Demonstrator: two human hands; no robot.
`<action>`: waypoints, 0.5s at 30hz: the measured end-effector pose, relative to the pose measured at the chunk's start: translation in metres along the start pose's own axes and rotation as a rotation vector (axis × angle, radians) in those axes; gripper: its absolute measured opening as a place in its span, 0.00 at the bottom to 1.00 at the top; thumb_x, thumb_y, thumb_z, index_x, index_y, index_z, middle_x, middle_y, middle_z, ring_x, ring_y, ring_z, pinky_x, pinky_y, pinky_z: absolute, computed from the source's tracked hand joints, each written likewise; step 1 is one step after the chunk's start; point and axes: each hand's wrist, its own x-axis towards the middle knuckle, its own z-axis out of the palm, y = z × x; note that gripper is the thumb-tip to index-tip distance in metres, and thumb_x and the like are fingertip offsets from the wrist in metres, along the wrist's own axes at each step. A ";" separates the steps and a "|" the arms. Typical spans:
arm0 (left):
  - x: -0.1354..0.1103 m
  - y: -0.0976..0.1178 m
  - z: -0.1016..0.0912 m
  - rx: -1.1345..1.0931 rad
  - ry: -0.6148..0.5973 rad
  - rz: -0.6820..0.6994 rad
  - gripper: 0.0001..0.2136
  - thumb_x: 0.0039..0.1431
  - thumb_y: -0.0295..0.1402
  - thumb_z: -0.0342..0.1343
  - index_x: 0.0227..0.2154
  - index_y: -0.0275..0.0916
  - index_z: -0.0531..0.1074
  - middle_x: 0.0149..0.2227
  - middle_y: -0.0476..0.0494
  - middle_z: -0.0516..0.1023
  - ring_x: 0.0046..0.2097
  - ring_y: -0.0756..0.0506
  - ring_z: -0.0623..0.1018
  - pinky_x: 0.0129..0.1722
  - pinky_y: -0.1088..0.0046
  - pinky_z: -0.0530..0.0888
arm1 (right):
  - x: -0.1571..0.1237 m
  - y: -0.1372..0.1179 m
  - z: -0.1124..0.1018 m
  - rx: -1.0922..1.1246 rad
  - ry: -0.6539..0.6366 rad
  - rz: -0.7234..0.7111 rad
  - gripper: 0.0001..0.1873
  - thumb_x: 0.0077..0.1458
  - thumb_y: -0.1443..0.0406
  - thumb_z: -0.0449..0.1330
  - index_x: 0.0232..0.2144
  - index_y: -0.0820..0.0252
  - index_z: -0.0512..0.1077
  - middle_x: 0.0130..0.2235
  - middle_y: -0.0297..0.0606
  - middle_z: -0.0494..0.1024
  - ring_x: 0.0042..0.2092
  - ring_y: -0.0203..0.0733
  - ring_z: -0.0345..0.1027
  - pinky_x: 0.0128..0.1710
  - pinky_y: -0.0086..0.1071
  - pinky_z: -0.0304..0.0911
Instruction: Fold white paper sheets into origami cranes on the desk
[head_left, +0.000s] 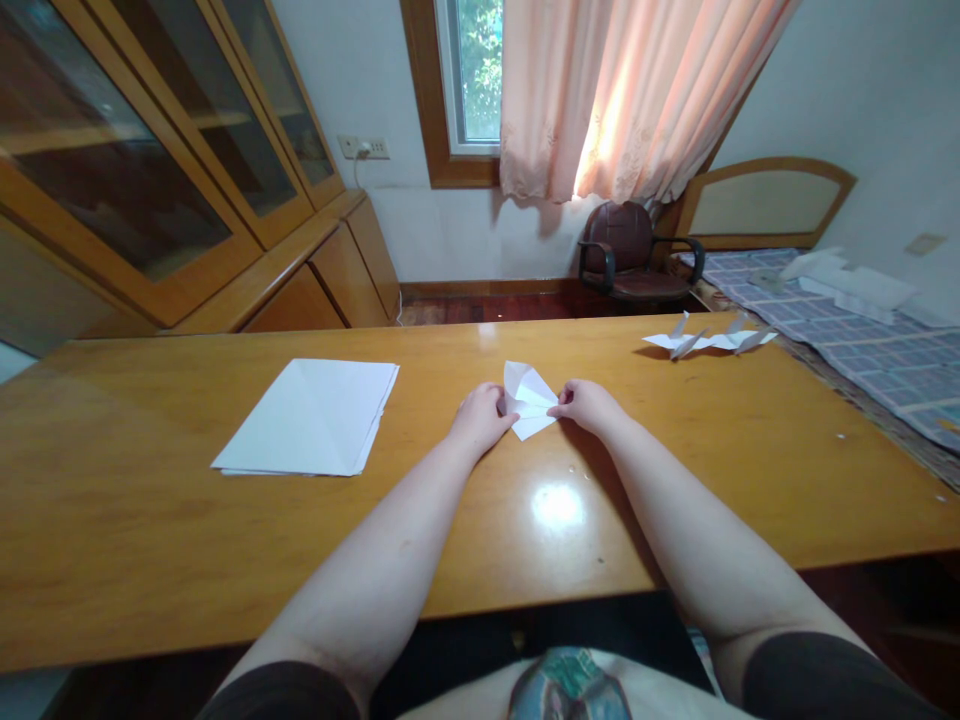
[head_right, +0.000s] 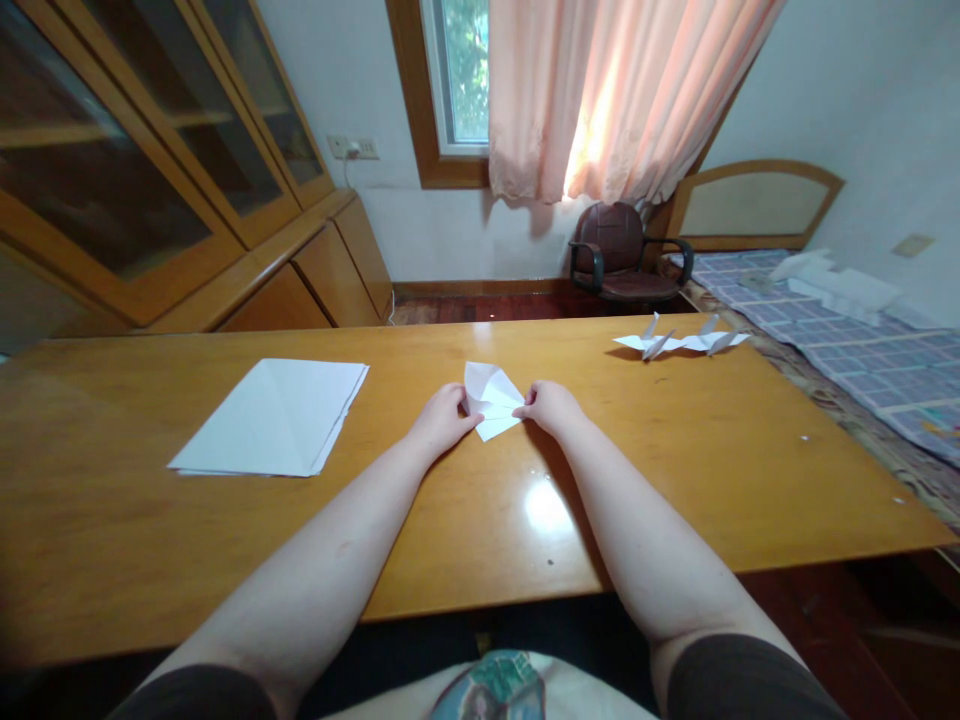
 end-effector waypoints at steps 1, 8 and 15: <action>0.000 0.000 0.000 0.001 -0.001 0.001 0.16 0.50 0.38 0.61 0.41 0.37 0.72 0.46 0.39 0.74 0.47 0.42 0.73 0.47 0.68 0.69 | 0.002 0.004 -0.002 -0.005 0.001 0.028 0.15 0.38 0.58 0.70 0.28 0.57 0.72 0.29 0.34 0.76 0.29 0.37 0.66 0.27 0.28 0.54; 0.001 0.000 -0.002 0.006 -0.010 -0.009 0.14 0.50 0.36 0.59 0.40 0.37 0.72 0.45 0.39 0.74 0.47 0.42 0.73 0.47 0.68 0.69 | 0.001 0.008 -0.013 0.036 0.059 -0.336 0.11 0.42 0.63 0.68 0.31 0.58 0.75 0.36 0.36 0.76 0.38 0.39 0.68 0.38 0.29 0.60; 0.001 0.000 -0.010 -0.081 -0.106 0.013 0.08 0.50 0.31 0.56 0.35 0.39 0.73 0.39 0.43 0.77 0.42 0.43 0.75 0.46 0.65 0.70 | -0.010 -0.016 0.003 0.024 0.261 -0.398 0.22 0.48 0.63 0.64 0.47 0.62 0.70 0.48 0.46 0.72 0.48 0.45 0.66 0.50 0.38 0.59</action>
